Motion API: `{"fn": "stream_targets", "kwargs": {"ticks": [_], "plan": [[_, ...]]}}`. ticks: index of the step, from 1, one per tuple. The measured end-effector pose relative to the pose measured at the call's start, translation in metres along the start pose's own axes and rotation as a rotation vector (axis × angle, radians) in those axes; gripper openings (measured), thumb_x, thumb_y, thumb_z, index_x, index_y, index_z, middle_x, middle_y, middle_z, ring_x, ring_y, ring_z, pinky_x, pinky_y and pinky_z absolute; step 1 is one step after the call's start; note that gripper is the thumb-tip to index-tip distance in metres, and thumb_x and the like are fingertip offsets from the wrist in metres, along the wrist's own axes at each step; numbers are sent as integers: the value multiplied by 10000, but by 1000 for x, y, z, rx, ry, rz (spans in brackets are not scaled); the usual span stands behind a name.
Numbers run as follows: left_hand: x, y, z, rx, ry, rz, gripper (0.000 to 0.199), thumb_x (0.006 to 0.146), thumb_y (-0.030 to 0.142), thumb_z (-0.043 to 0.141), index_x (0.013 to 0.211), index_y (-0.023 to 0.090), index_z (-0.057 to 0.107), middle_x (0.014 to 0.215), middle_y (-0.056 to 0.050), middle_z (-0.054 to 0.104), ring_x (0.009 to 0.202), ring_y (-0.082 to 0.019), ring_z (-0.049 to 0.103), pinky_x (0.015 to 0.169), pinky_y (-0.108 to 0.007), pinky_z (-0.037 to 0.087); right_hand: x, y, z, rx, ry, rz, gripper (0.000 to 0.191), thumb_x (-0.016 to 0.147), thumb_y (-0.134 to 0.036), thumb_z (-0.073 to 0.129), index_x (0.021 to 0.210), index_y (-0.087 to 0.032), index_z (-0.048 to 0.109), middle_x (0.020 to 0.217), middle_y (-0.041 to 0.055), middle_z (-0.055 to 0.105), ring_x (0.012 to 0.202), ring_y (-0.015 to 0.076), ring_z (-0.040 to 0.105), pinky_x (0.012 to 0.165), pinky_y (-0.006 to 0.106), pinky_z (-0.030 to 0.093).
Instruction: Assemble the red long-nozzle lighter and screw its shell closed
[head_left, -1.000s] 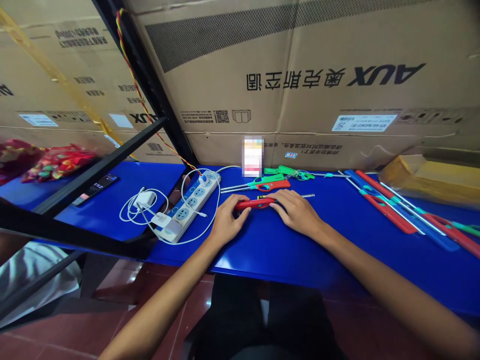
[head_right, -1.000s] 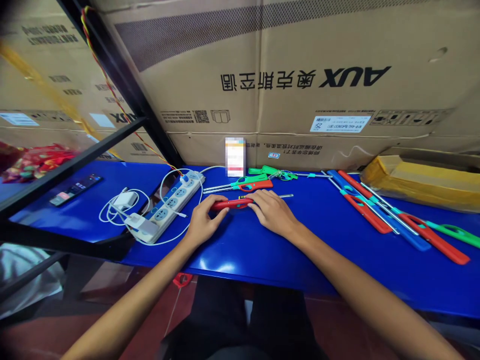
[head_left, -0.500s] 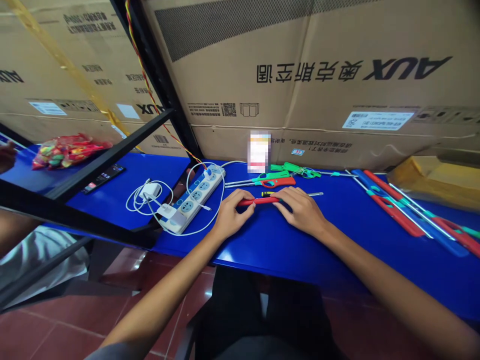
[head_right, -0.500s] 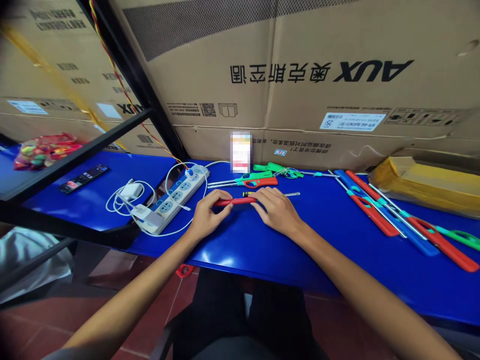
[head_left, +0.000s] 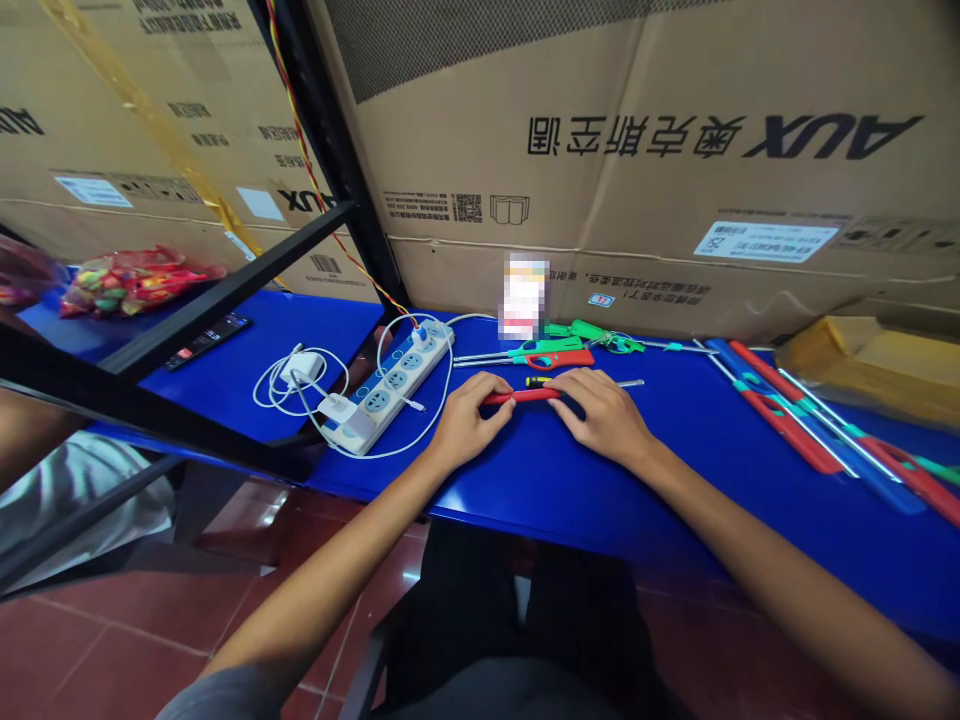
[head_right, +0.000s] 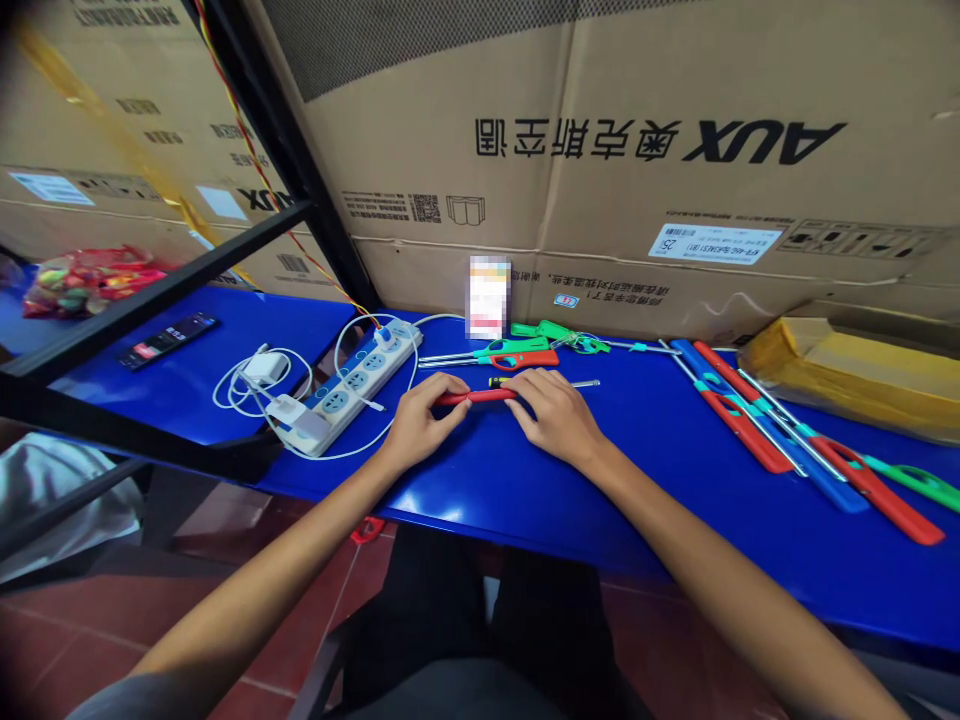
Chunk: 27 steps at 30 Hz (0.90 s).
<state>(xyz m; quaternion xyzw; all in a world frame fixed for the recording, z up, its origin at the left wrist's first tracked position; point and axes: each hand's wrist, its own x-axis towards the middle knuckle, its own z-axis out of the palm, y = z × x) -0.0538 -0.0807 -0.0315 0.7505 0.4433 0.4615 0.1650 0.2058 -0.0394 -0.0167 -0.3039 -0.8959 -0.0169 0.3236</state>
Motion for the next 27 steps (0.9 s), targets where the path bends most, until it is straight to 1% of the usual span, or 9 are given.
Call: {"fn": "stream_targets", "kwargs": {"ticks": [4, 7, 13, 17, 21, 24, 27], "plan": [[1, -1, 1, 78, -3, -56, 94, 1040, 261, 660, 1121, 230, 695, 1078, -55, 767, 1027, -237, 714, 957, -390, 574, 0, 1, 0, 12, -72, 61, 200, 1082, -265, 602, 1218, -229, 744, 1130, 116, 805, 1033, 304, 744, 919, 487, 595], [1, -5, 3, 106, 0, -87, 124, 1021, 239, 665, 1142, 228, 691, 1109, -57, 770, 1019, -234, 723, 952, -390, 585, -2, 6, 1, -10, -102, 84, 173, 1053, -248, 618, 1166, -225, 746, 1116, 119, 799, 1017, 307, 733, 900, 485, 598], [0, -11, 5, 134, -4, -102, 142, 994, 196, 647, 1128, 216, 688, 1092, -55, 764, 988, -229, 725, 908, -377, 585, -3, 14, 0, -28, -119, 102, 151, 1029, -235, 621, 1113, -203, 743, 1052, 115, 770, 991, 310, 716, 886, 485, 599], [0, -12, 5, 150, -8, -112, 155, 988, 178, 631, 1129, 215, 684, 1089, -54, 758, 966, -224, 718, 896, -375, 581, -3, 16, 1, -23, -124, 116, 156, 1039, -249, 625, 1118, -189, 746, 1082, 122, 761, 1002, 307, 715, 908, 485, 598], [0, -12, 5, 161, -17, -117, 190, 967, 146, 630, 1136, 217, 679, 1066, -45, 749, 927, -214, 711, 879, -368, 585, -3, 16, 2, -11, -121, 125, 142, 1045, -248, 625, 1108, -211, 746, 1090, 114, 764, 1007, 297, 717, 916, 479, 598], [0, -10, 4, 172, -21, -113, 210, 951, 127, 633, 1133, 221, 677, 1056, -44, 747, 960, -228, 713, 897, -381, 587, -3, 16, 2, -1, -122, 116, 135, 1045, -232, 623, 1103, -219, 745, 1075, 105, 769, 1011, 296, 717, 914, 476, 599], [0, -8, 3, 185, -17, -100, 224, 952, 117, 611, 1140, 224, 671, 1086, -56, 750, 1022, -249, 708, 937, -408, 583, -3, 15, 3, 5, -120, 107, 137, 1043, -221, 625, 1104, -226, 747, 1072, 102, 771, 1008, 294, 717, 915, 474, 598]]}}
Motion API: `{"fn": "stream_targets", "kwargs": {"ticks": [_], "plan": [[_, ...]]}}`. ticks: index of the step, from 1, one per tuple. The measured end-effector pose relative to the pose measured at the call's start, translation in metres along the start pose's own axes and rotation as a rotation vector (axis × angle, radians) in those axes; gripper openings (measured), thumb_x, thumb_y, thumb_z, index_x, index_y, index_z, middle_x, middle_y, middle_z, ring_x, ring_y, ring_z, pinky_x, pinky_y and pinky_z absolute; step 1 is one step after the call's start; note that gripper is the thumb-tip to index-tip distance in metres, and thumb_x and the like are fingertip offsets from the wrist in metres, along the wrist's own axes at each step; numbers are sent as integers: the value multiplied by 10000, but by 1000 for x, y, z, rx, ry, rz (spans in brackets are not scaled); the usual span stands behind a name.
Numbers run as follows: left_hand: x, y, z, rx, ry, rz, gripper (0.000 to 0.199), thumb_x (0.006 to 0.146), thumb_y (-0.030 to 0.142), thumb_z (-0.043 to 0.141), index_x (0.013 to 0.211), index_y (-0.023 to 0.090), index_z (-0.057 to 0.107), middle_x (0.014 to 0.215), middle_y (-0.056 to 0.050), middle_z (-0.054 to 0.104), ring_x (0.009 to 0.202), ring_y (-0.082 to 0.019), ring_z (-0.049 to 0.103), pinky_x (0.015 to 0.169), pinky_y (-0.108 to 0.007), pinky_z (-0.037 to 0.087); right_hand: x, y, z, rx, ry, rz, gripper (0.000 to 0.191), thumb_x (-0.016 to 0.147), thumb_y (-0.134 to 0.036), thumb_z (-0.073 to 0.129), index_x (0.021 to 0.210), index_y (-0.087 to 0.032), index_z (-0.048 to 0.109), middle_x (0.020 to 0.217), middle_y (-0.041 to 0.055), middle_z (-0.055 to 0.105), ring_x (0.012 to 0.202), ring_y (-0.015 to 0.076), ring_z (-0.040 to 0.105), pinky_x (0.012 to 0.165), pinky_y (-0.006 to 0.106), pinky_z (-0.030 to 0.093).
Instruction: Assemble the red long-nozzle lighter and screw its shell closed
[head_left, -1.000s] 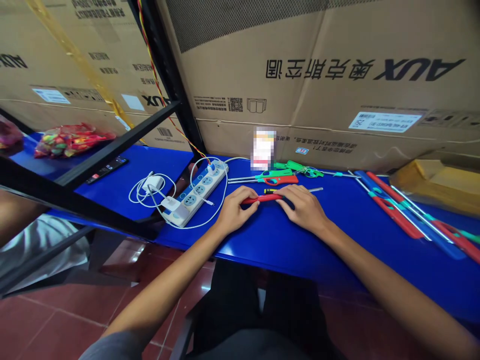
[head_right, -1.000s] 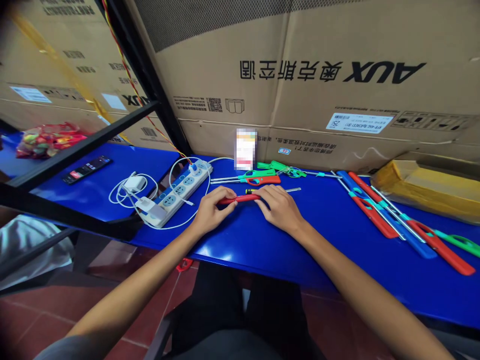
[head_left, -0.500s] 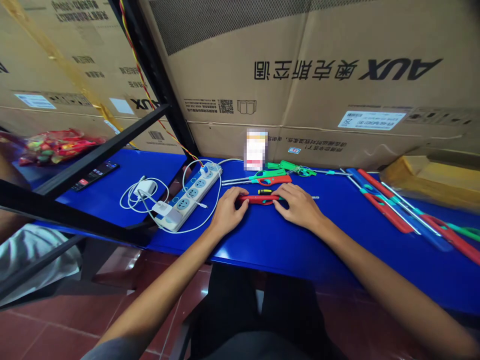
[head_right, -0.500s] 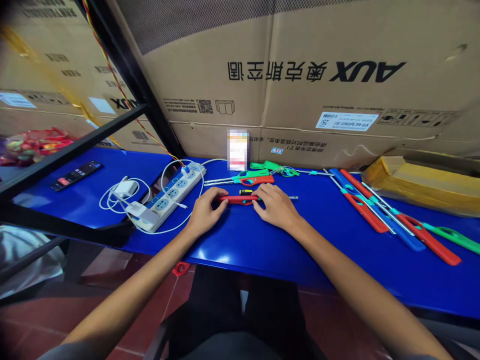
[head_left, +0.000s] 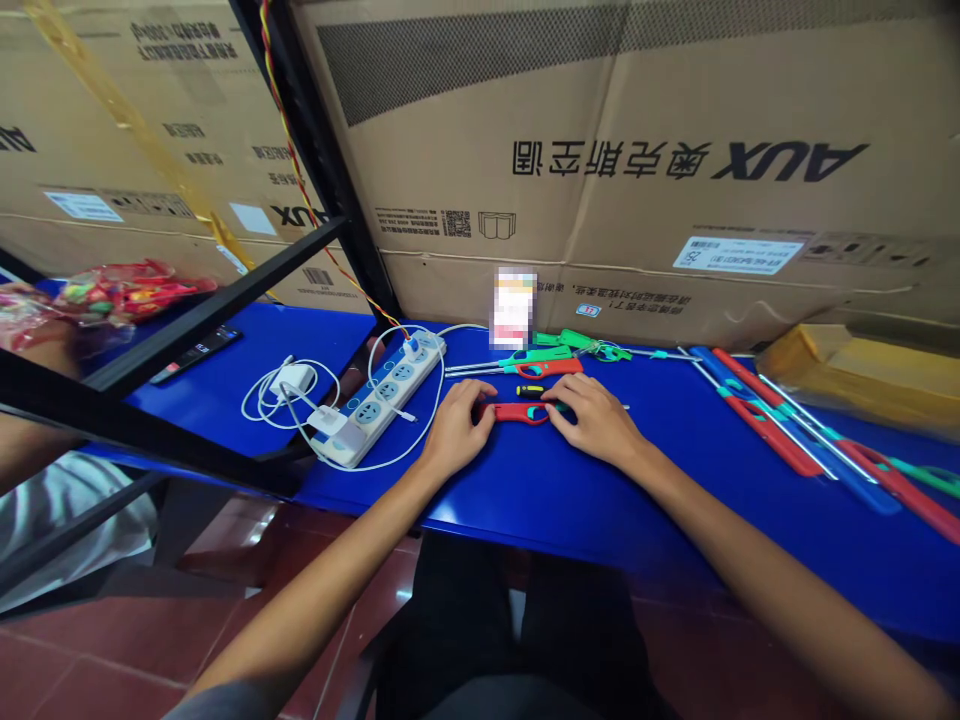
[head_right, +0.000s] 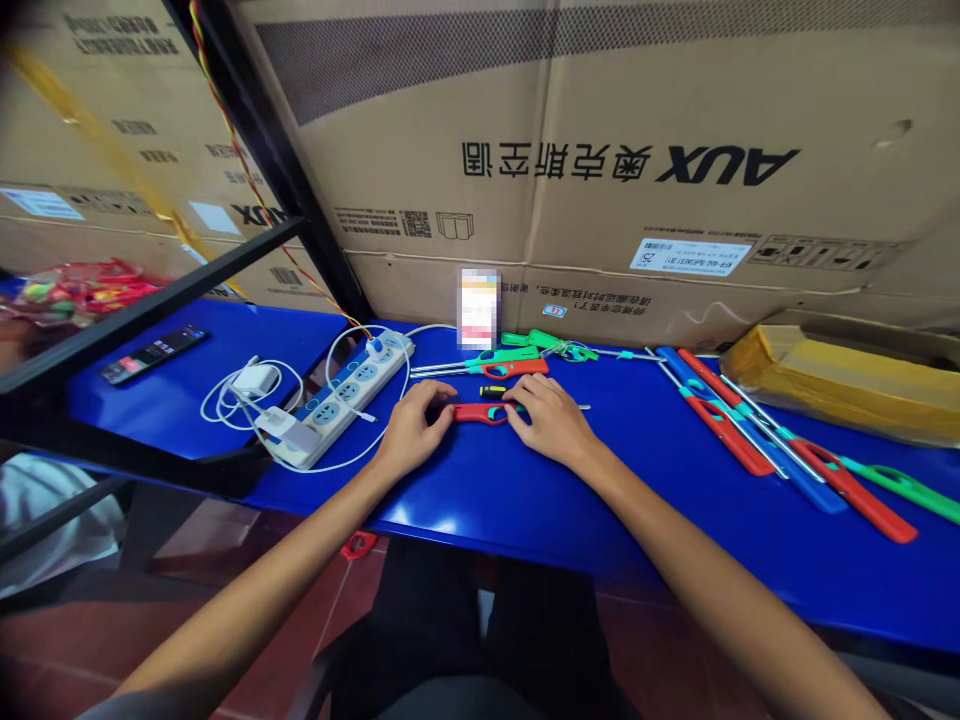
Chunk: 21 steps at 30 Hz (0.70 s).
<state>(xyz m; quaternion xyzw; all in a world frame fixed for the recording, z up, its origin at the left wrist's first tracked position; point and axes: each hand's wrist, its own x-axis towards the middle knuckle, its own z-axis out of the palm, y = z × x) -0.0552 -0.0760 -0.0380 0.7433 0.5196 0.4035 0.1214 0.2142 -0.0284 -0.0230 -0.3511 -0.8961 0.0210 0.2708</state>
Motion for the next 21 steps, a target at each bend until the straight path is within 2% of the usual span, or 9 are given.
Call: {"fn": "stream_targets", "kwargs": {"ticks": [3, 6, 8, 10, 13, 15, 17, 21], "plan": [[4, 3, 0, 6, -21, 33, 227, 972, 122, 581, 1154, 227, 666, 1143, -74, 753, 1101, -268, 692, 1002, -440, 571, 0, 1, 1, 4, 4, -1, 137, 1041, -219, 622, 1095, -227, 748, 1064, 103, 771, 1000, 294, 715, 908, 477, 596], [22, 6, 3, 10, -96, 81, 184, 967, 137, 604, 1104, 227, 687, 1148, -83, 767, 1146, -297, 684, 1057, -481, 547, 0, 3, 3, 3, 9, 7, 137, 1041, -227, 619, 1083, -221, 749, 1057, 109, 771, 991, 299, 715, 899, 483, 593], [45, 8, 7, 12, -153, 105, 168, 938, 137, 638, 1066, 219, 710, 1117, -87, 779, 1102, -306, 697, 1019, -479, 552, 0, 5, 2, -1, 12, 16, 135, 1041, -236, 620, 1079, -221, 749, 1057, 110, 770, 993, 300, 715, 899, 481, 593], [74, 9, 13, 6, -198, 122, 182, 933, 112, 621, 1036, 211, 733, 1087, -81, 795, 1063, -287, 718, 964, -430, 560, 0, 8, 1, -7, 15, 25, 140, 1045, -245, 618, 1087, -221, 749, 1063, 111, 770, 1002, 300, 712, 904, 477, 594], [117, 9, 22, -3, -268, 142, 189, 916, 90, 622, 982, 196, 764, 942, -44, 802, 869, -229, 731, 807, -346, 546, 1, 15, -4, -29, 25, 46, 164, 1059, -254, 598, 1106, -218, 750, 1069, 111, 771, 999, 304, 704, 927, 490, 592], [134, 7, 25, 4, -291, 149, 224, 908, 81, 615, 1001, 192, 786, 883, -26, 790, 801, -204, 717, 745, -311, 525, 1, 23, -9, -49, 38, 70, 174, 1059, -261, 594, 1113, -220, 753, 1077, 117, 769, 1006, 316, 700, 942, 511, 592], [141, 3, 26, 33, -290, 142, 262, 891, 68, 605, 1015, 188, 801, 860, -30, 785, 773, -204, 709, 725, -307, 515, 1, 33, -13, -65, 43, 100, 171, 1046, -269, 611, 1120, -223, 757, 1095, 128, 763, 1031, 334, 704, 940, 530, 599], [136, -14, 17, 104, -294, 137, 275, 892, 78, 596, 987, 194, 826, 929, -76, 812, 842, -240, 729, 804, -349, 539, -3, 56, -18, -64, 2, 148, 163, 1037, -287, 629, 1104, -235, 769, 1110, 123, 773, 1050, 344, 735, 944, 565, 617]]}}
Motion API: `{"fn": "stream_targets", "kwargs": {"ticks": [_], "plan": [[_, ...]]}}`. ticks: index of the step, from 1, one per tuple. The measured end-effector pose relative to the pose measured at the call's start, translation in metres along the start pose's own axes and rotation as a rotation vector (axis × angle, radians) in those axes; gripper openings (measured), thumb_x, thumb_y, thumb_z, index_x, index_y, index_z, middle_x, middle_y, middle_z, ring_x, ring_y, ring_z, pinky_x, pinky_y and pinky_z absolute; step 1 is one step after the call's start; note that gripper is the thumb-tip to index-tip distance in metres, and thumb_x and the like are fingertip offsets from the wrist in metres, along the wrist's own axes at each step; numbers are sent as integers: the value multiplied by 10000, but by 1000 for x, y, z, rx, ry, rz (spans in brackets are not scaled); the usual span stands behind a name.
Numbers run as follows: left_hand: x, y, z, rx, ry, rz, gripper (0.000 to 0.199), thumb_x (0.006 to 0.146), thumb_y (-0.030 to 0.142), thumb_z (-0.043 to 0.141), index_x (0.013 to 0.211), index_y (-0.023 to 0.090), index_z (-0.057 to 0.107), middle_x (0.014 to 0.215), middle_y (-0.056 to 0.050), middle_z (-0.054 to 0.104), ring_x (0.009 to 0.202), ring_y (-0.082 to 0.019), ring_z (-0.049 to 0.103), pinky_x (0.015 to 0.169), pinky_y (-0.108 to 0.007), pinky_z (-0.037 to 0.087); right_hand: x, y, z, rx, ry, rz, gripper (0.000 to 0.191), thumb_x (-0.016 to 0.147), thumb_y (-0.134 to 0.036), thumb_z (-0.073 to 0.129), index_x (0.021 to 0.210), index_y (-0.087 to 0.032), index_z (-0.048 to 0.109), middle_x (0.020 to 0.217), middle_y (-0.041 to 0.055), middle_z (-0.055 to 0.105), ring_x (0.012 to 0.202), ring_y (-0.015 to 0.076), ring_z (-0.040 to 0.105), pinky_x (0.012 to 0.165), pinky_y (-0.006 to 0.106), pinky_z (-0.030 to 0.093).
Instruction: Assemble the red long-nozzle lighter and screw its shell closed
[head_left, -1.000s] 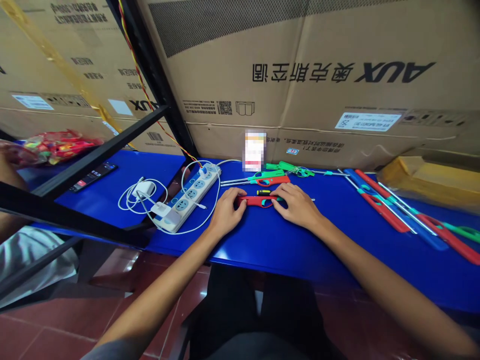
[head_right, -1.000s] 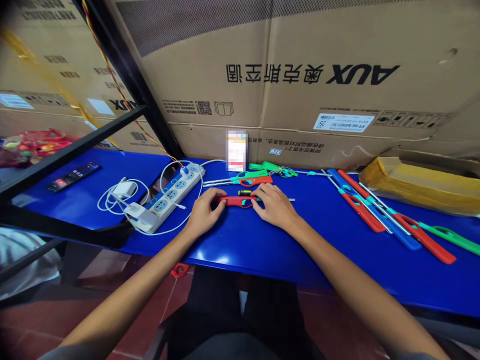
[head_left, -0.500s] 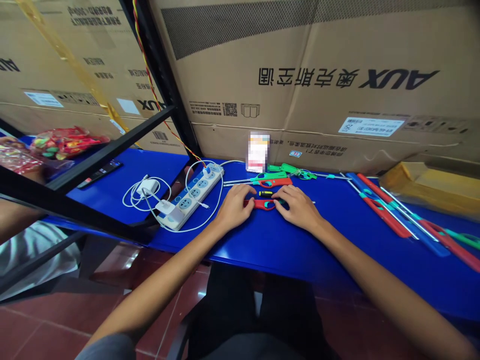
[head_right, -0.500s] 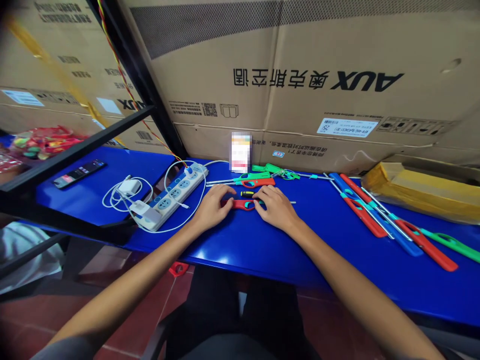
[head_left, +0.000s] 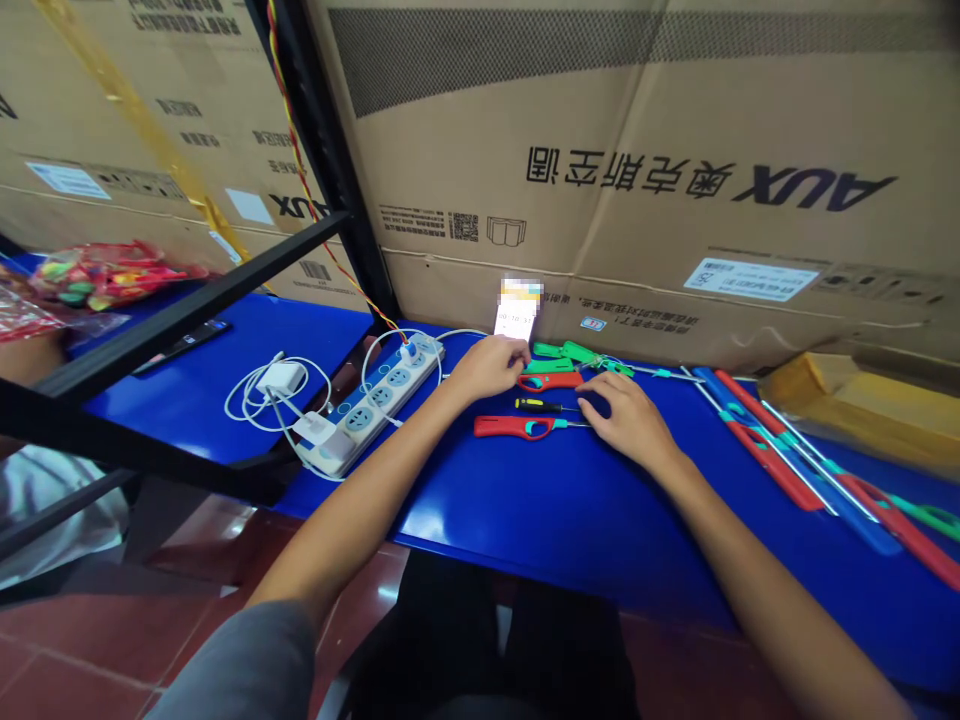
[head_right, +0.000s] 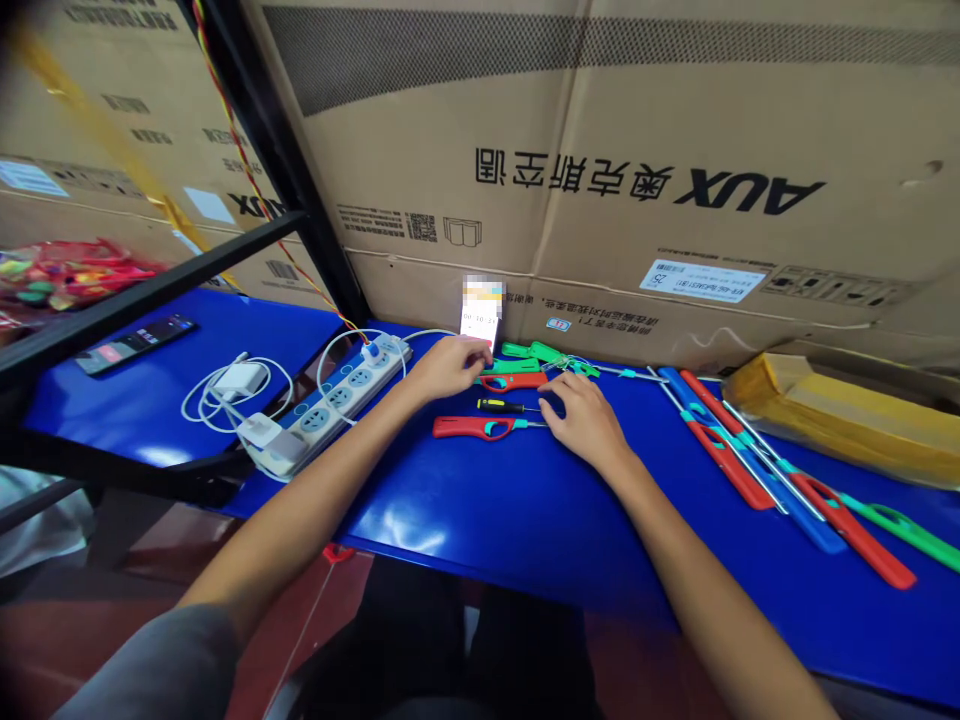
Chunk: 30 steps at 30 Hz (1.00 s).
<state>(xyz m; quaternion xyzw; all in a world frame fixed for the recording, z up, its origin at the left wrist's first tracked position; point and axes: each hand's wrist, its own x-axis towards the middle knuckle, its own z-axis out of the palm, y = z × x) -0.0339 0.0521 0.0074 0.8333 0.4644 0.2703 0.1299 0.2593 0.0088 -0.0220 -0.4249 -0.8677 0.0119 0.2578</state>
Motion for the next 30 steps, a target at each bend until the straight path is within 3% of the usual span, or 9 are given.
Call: {"fn": "stream_targets", "kwargs": {"ticks": [6, 10, 14, 18, 22, 25, 27, 30], "plan": [[-8, -27, -17, 72, -106, -18, 304, 766, 48, 639, 918, 203, 851, 864, -82, 815, 788, -263, 734, 782, -373, 531, -1, 19, -2, 15, -145, 20, 82, 987, -276, 738, 1053, -271, 788, 1130, 72, 790, 1068, 301, 764, 968, 519, 630], [-9, -33, -23, 71, -197, -34, 279, 730, 79, 671, 878, 222, 858, 801, -60, 804, 706, -236, 712, 723, -347, 509, 11, 20, -8, 16, -238, -15, 72, 944, -204, 736, 930, -262, 776, 1006, 65, 779, 949, 298, 765, 862, 478, 624], [-12, -35, -26, 33, -235, -63, 232, 699, 90, 700, 816, 233, 840, 758, -40, 789, 676, -215, 690, 698, -328, 482, 28, 18, -29, 56, -319, -75, 139, 964, -188, 646, 872, -250, 730, 906, 55, 777, 845, 272, 745, 788, 425, 588], [-12, -33, -29, -38, -234, -66, 139, 729, 127, 734, 786, 223, 818, 725, -32, 770, 663, -202, 671, 718, -329, 477, 45, 14, -59, 186, -340, -40, 149, 1001, -372, 680, 955, -262, 771, 887, 33, 816, 762, 244, 748, 718, 382, 565], [-11, -20, -28, -153, -233, -20, 138, 837, 173, 688, 876, 201, 817, 805, -30, 792, 732, -189, 700, 758, -317, 499, 51, 4, -65, 478, -202, 187, 290, 922, -541, 790, 913, -252, 815, 772, 35, 800, 706, 232, 739, 657, 357, 557], [-10, -7, -21, -262, -251, 28, 191, 922, 255, 692, 1060, 193, 809, 1001, -46, 830, 897, -195, 744, 822, -308, 528, 48, -6, -43, 761, -24, 336, 403, 820, -629, 874, 836, -238, 780, 686, 26, 765, 620, 203, 698, 622, 348, 564], [-10, 0, -15, -315, -263, 52, 247, 924, 302, 737, 1134, 182, 790, 1083, -67, 826, 962, -208, 743, 855, -320, 536, 44, -13, -25, 953, 99, 428, 449, 767, -650, 913, 824, -234, 752, 745, 42, 799, 623, 190, 696, 608, 338, 566], [-10, 8, -6, -365, -291, 75, 309, 921, 350, 777, 1170, 167, 769, 1108, -85, 815, 977, -214, 734, 868, -330, 533, 36, -22, -6, 1059, 103, 468, 458, 785, -656, 903, 857, -228, 755, 854, 78, 841, 675, 196, 723, 618, 338, 579]]}}
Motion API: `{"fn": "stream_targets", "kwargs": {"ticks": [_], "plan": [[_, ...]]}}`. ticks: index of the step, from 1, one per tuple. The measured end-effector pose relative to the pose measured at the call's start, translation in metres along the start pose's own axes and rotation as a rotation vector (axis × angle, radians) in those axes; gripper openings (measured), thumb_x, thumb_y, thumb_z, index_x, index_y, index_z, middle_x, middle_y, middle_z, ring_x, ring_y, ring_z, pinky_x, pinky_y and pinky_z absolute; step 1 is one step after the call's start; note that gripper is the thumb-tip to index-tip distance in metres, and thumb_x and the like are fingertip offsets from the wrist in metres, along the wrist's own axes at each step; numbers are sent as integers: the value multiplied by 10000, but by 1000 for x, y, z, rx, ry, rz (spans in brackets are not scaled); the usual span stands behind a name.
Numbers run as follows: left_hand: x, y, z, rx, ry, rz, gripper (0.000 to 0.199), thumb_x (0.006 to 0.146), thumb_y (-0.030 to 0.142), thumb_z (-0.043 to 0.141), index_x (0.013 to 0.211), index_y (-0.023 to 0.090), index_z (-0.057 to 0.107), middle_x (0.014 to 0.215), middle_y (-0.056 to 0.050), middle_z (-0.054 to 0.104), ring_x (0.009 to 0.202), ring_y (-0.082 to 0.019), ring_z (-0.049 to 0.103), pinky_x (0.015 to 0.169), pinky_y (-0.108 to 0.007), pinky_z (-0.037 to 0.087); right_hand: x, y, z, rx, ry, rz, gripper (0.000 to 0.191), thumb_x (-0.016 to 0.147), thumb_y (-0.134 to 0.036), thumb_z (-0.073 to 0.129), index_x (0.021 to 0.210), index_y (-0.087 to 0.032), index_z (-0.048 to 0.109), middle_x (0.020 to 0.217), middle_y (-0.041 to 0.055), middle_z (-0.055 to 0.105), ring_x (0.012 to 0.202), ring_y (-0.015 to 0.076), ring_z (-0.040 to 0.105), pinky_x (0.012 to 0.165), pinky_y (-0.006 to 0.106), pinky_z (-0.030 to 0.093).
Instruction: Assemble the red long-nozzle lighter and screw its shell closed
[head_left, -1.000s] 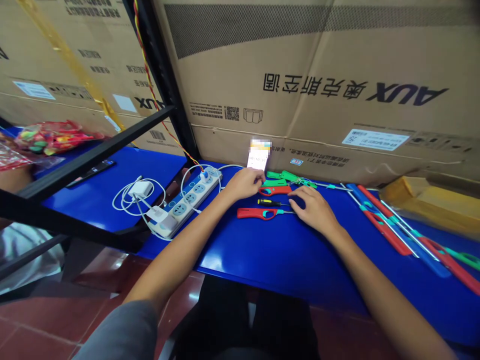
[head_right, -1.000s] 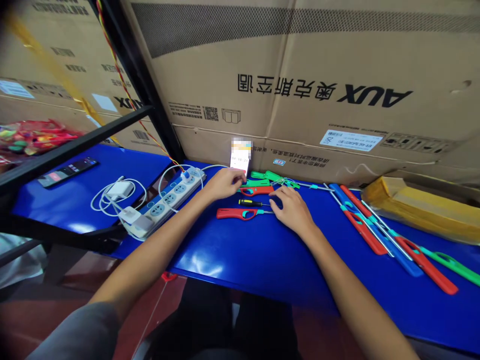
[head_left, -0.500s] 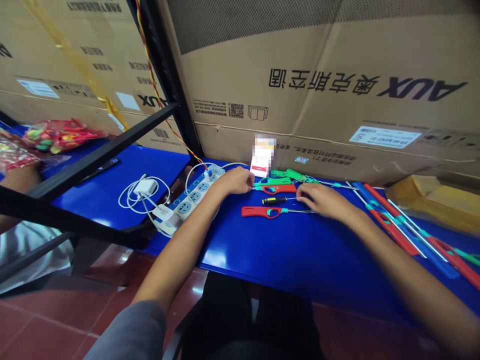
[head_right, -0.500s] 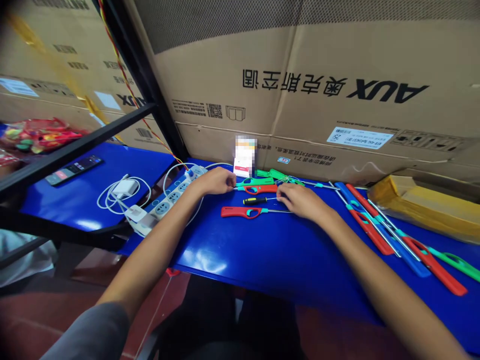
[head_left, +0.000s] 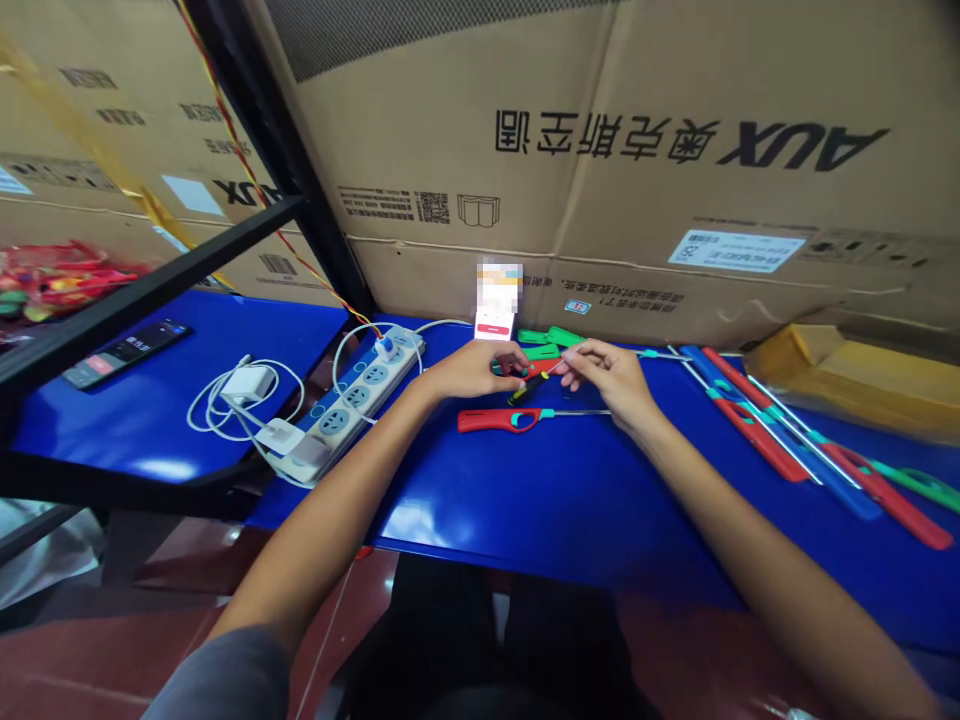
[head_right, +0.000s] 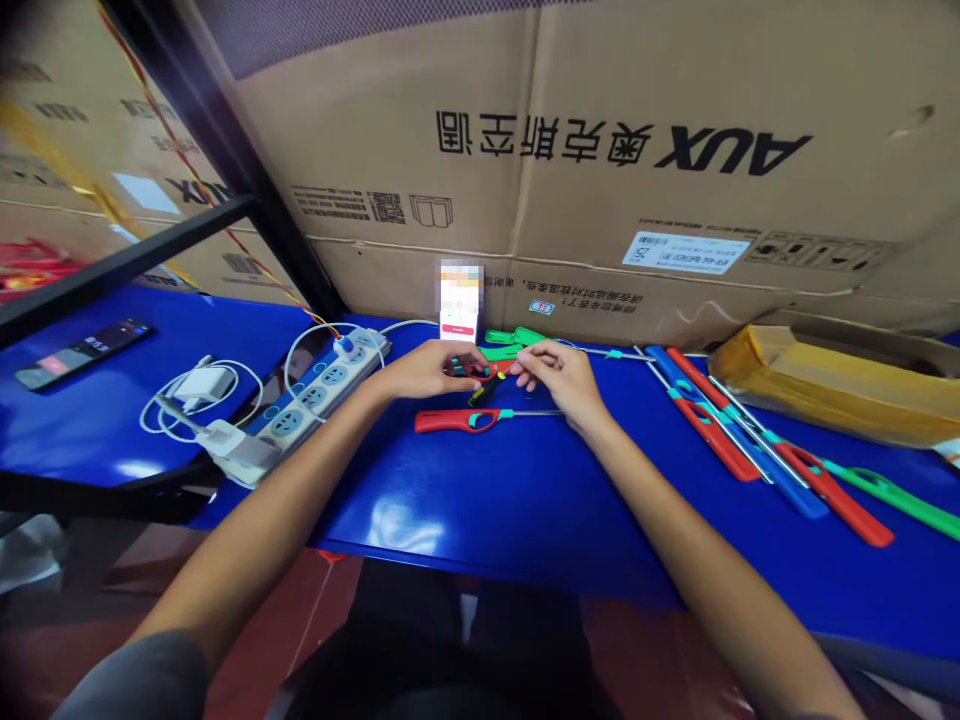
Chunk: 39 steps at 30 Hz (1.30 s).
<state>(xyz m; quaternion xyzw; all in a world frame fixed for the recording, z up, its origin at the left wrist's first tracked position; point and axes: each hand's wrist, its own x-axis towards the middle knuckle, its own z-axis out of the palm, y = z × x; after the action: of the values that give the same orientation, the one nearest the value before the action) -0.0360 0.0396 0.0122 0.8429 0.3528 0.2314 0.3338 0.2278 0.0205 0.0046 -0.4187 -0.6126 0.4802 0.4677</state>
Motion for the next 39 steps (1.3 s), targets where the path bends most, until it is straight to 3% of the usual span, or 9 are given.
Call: {"fn": "stream_targets", "kwargs": {"ticks": [4, 6, 8, 11, 15, 21, 30, 39], "plan": [[2, -1, 5, -23, -23, 11, 260, 972, 383, 715, 1113, 172, 767, 1013, -59, 794, 908, -196, 704, 840, -322, 513, -4, 6, 1, 14, -103, -10, 389, 906, -595, 814, 1007, -223, 760, 1025, 104, 863, 800, 217, 767, 701, 365, 615], [2, -4, 2, -26, -6, 6, 224, 976, 367, 687, 1064, 173, 754, 988, -50, 780, 907, -194, 691, 848, -322, 505, -1, 7, -7, -136, -165, -61, 371, 984, -562, 710, 1134, -225, 749, 1101, 109, 856, 860, 229, 781, 752, 389, 628], [1, -7, -4, -31, 25, -7, 196, 966, 349, 662, 1022, 171, 723, 978, -45, 766, 903, -189, 682, 852, -320, 503, 2, 9, -20, -450, -257, -139, 364, 1027, -518, 621, 1216, -231, 743, 1097, 98, 847, 877, 231, 780, 776, 399, 626], [-2, -11, -15, -24, 74, -28, 167, 941, 329, 622, 965, 173, 677, 898, -20, 720, 830, -171, 640, 805, -302, 483, 5, 10, -38, -644, -301, -166, 192, 931, -400, 748, 1010, -234, 806, 931, 76, 817, 807, 247, 735, 773, 418, 582], [-4, -13, -23, 8, 83, -44, 231, 932, 363, 604, 1002, 176, 720, 877, -6, 718, 808, -170, 626, 797, -300, 469, 4, 11, -48, -798, -389, -182, 61, 888, -292, 811, 937, -262, 833, 950, 52, 795, 850, 249, 732, 810, 405, 551], [-4, -11, -26, 47, 64, -58, 244, 884, 351, 643, 978, 173, 780, 928, -29, 773, 874, -192, 668, 846, -318, 471, 2, 17, -42, -943, -437, -195, 120, 948, -170, 712, 911, -253, 790, 1007, 60, 775, 932, 263, 716, 858, 407, 521], [-6, -7, -27, 60, -22, -60, 245, 879, 389, 664, 909, 189, 803, 889, -21, 795, 858, -190, 701, 829, -316, 481, -2, 15, -37, -873, -440, -226, 111, 1036, -214, 536, 967, -249, 615, 1054, 107, 689, 984, 278, 654, 905, 424, 511], [-4, -11, -19, 80, -33, -64, 253, 895, 377, 668, 970, 196, 827, 956, -41, 824, 884, -191, 710, 854, -325, 484, 1, 25, -32, -518, -347, -85, 162, 1033, -410, 548, 1026, -255, 592, 909, 55, 742, 794, 227, 679, 738, 379, 527]]}}
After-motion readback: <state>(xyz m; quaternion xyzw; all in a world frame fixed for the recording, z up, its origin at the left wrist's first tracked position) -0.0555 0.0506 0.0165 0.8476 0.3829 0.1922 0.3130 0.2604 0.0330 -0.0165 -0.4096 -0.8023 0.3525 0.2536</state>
